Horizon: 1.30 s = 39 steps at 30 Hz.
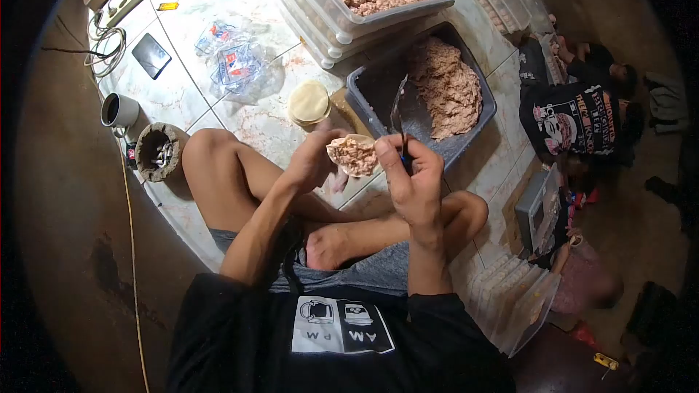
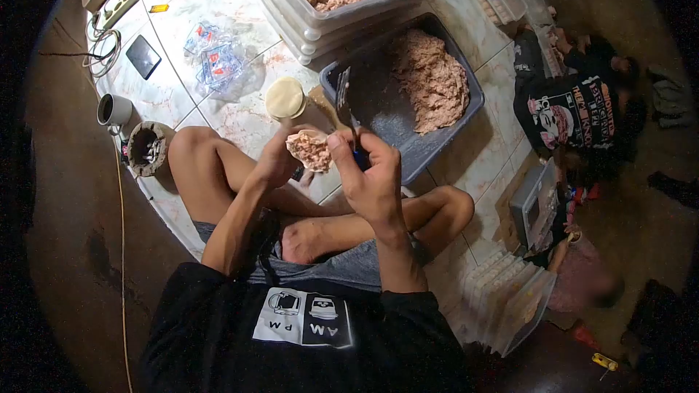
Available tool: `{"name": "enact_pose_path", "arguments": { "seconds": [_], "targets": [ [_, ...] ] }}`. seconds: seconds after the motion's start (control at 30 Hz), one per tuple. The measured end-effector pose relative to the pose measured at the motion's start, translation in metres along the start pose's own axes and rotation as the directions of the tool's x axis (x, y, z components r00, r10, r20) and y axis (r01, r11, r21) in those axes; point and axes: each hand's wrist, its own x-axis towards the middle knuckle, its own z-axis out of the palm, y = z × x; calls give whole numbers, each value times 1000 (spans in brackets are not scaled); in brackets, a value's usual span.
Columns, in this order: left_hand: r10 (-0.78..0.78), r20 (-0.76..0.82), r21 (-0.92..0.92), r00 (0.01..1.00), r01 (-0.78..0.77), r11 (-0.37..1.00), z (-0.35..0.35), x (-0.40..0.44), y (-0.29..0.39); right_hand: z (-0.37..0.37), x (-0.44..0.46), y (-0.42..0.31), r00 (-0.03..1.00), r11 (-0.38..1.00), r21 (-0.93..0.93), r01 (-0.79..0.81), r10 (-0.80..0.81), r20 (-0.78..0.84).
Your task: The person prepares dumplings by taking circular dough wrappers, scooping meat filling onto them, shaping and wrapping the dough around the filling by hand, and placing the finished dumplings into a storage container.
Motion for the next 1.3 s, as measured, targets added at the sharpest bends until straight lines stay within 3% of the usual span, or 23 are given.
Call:
{"name": "enact_pose_path", "arguments": {
  "seconds": [0.03,0.07,0.13,0.17,0.23,0.27,0.33,0.4,0.47,0.57,0.6,0.67,0.73,0.77,0.8,0.87,0.97,1.0,1.1,1.13,1.2,1.27,1.3],
  "targets": [
    [62,-70,153,996,-50,987,-3,8,-9,1,5,8,999,999,-26,-34,34,11],
    [381,-12,267,924,-365,892,-9,18,-28,3,12,24,998,997,-53,-64,65,26],
    [291,-64,196,955,-274,942,-4,10,-17,5,20,49,996,966,-247,-82,91,24],
    [246,-84,162,966,-230,960,-5,9,-11,8,19,55,993,948,-317,12,-48,-108],
    [333,-155,169,930,-307,937,-11,11,-16,13,-2,66,891,864,-481,147,-327,-316],
    [382,-180,174,907,-353,919,-14,13,-20,11,-14,74,920,874,-477,95,-260,-294],
    [408,-191,246,893,-359,901,-14,14,-21,12,-36,134,977,971,-236,37,-84,-195],
    [410,-37,442,911,-354,824,-13,13,-16,17,-44,142,995,994,77,-79,83,-62],
    [319,90,586,943,-309,749,-16,10,-8,11,-41,133,1000,997,-73,-20,21,19],
    [201,158,580,967,-255,774,-17,6,-6,1,-30,102,985,940,-303,158,-128,114],
    [247,197,617,949,-316,721,-17,8,-4,-3,-28,100,976,896,-388,215,-181,123],
    [238,51,602,970,-220,768,-14,5,-5,-10,-24,96,955,810,-510,291,-280,101],
    [242,-117,482,963,-158,862,-15,7,-7,-14,-27,86,979,852,-489,187,-205,16],
    [266,-62,512,962,-198,836,-16,8,-6,-16,-28,84,986,869,-476,136,-168,-25],
    [286,-7,537,958,-237,810,-13,6,0,-9,-32,87,966,845,-478,242,-257,35],
    [375,106,573,921,-365,734,-13,9,-16,2,-42,88,966,840,-479,254,-241,91],
    [225,-128,516,966,-129,847,-7,4,-12,-7,-38,85,959,745,-618,251,-279,52],
    [231,-123,483,965,-145,863,-1,2,-5,-10,-37,82,950,705,-664,249,-310,27],
    [229,-44,407,972,-191,893,6,4,1,-8,-47,82,962,725,-641,252,-262,81],
    [305,17,458,952,-279,844,-2,12,-10,-11,-47,82,958,734,-631,251,-281,55],
    [238,-99,365,966,-187,912,-8,7,-10,-14,-40,83,945,754,-600,266,-326,10],
    [228,-112,185,967,-206,961,-9,5,-5,-12,-42,82,982,888,-429,163,-189,-17],
    [284,-45,302,958,-257,918,-9,6,-6,-11,-43,82,993,936,-336,105,-119,-23]
  ]
}}
